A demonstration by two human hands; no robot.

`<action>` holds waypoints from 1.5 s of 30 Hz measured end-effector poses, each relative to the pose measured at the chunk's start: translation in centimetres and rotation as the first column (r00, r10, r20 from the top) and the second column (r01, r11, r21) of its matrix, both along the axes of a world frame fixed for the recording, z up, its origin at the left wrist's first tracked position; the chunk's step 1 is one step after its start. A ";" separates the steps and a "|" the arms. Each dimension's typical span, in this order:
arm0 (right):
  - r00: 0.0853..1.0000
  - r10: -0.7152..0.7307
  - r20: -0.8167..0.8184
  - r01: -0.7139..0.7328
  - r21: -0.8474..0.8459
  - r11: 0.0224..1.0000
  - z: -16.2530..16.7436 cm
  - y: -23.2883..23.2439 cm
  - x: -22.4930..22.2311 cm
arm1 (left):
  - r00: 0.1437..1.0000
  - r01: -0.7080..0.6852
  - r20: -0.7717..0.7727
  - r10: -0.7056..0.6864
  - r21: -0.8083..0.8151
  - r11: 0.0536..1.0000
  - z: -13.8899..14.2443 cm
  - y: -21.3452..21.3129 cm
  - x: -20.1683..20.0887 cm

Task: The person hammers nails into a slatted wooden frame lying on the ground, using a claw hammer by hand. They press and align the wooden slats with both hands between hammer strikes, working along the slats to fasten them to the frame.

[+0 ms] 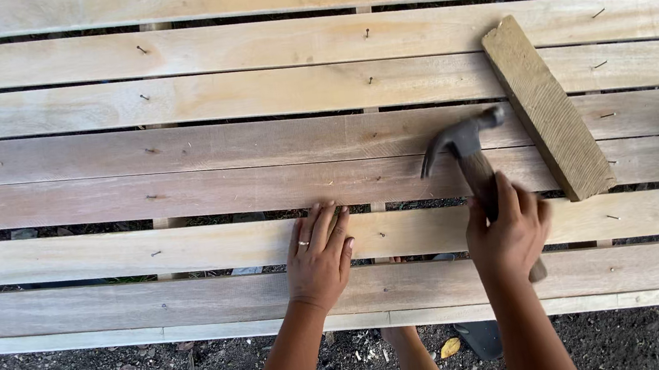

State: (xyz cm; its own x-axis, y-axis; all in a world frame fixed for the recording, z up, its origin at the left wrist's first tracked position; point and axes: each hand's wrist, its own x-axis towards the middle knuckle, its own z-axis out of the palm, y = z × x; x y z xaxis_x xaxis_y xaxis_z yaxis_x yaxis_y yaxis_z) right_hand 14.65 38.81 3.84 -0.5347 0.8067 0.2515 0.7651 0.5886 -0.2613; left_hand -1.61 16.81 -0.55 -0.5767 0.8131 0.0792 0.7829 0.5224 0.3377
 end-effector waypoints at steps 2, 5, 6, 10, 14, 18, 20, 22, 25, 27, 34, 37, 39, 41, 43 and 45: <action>0.993 0.102 -0.053 -0.094 0.132 0.987 -0.2 -0.1 -0.9 | 0.999 -0.028 0.038 0.027 0.023 0.999 0.0 -0.5 0.7; 0.933 0.326 -0.156 -0.351 -0.184 0.918 -0.7 -3.6 -1.6 | 0.999 -0.041 -0.001 0.041 0.017 0.999 0.1 -0.5 1.1; 0.896 0.392 -0.209 -0.429 -0.173 0.887 -1.0 -4.7 -1.9 | 0.999 -0.044 0.011 0.044 0.007 0.999 0.1 -0.4 1.0; 0.915 0.392 -0.093 -0.403 -0.200 0.893 -1.0 -7.1 -1.0 | 0.998 -0.048 0.048 0.049 -0.005 0.999 0.6 -0.1 0.8; 0.930 0.366 0.015 -0.359 -0.158 0.920 -1.1 -7.1 -0.2 | 0.996 -0.065 0.061 0.065 0.008 0.998 0.8 -0.1 1.0; 0.943 0.333 -0.017 -0.330 -0.187 0.925 -1.4 -7.4 -0.1 | 0.995 -0.058 0.076 0.058 -0.001 0.998 0.7 -0.2 1.1; 0.944 0.328 -0.032 -0.329 -0.175 0.928 -1.5 -7.5 0.0 | 0.995 -0.062 0.077 0.060 0.015 0.998 0.6 -0.1 1.1; 0.943 0.330 -0.037 -0.332 -0.173 0.927 -1.6 -7.6 0.0 | 0.995 -0.062 0.075 0.061 0.009 0.998 0.7 -0.1 1.1; 0.943 0.330 -0.034 -0.331 -0.182 0.926 -1.6 -7.4 0.1 | 0.996 -0.056 0.063 0.056 0.004 0.998 0.7 -0.1 1.1; 0.946 0.324 -0.026 -0.323 -0.183 0.928 -1.6 -7.4 0.2 | 0.997 -0.050 0.062 0.051 -0.012 0.999 0.7 -0.1 1.2; 0.945 0.327 -0.011 -0.324 -0.172 0.930 -2.1 -7.6 0.3 | 0.999 -0.033 0.030 0.035 -0.059 0.998 0.6 -0.1 1.2; 0.952 0.307 -0.010 -0.306 -0.116 0.945 -2.4 -7.2 0.7 | 0.999 -0.042 -0.002 0.042 -0.018 0.999 0.8 -0.2 1.3; 0.966 0.257 -0.033 -0.258 -0.019 0.966 -2.5 -6.3 1.1 | 0.999 -0.051 0.015 0.052 -0.047 0.998 0.9 0.0 1.2; 0.998 0.057 0.019 -0.058 0.062 0.996 -2.4 -4.5 1.5 | 0.994 -0.061 0.083 0.075 -0.155 0.986 0.9 0.2 1.0; 0.996 -0.069 0.059 0.068 0.017 0.998 -2.0 -2.5 1.8 | 0.992 -0.035 0.109 0.059 -0.207 0.978 0.9 0.5 0.8; 0.992 -0.106 0.070 0.114 -0.133 0.985 -1.6 0.0 1.5 | 0.996 -0.049 0.060 0.063 -0.215 0.975 0.7 0.7 0.3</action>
State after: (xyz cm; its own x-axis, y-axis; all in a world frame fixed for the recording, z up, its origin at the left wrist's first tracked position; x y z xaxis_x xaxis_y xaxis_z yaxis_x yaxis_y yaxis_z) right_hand 16.13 38.76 2.21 -0.4521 0.8859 0.1039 0.8404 0.4621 -0.2831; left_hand -1.35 17.55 0.16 -0.6198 0.7735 -0.1325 0.7303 0.6303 0.2634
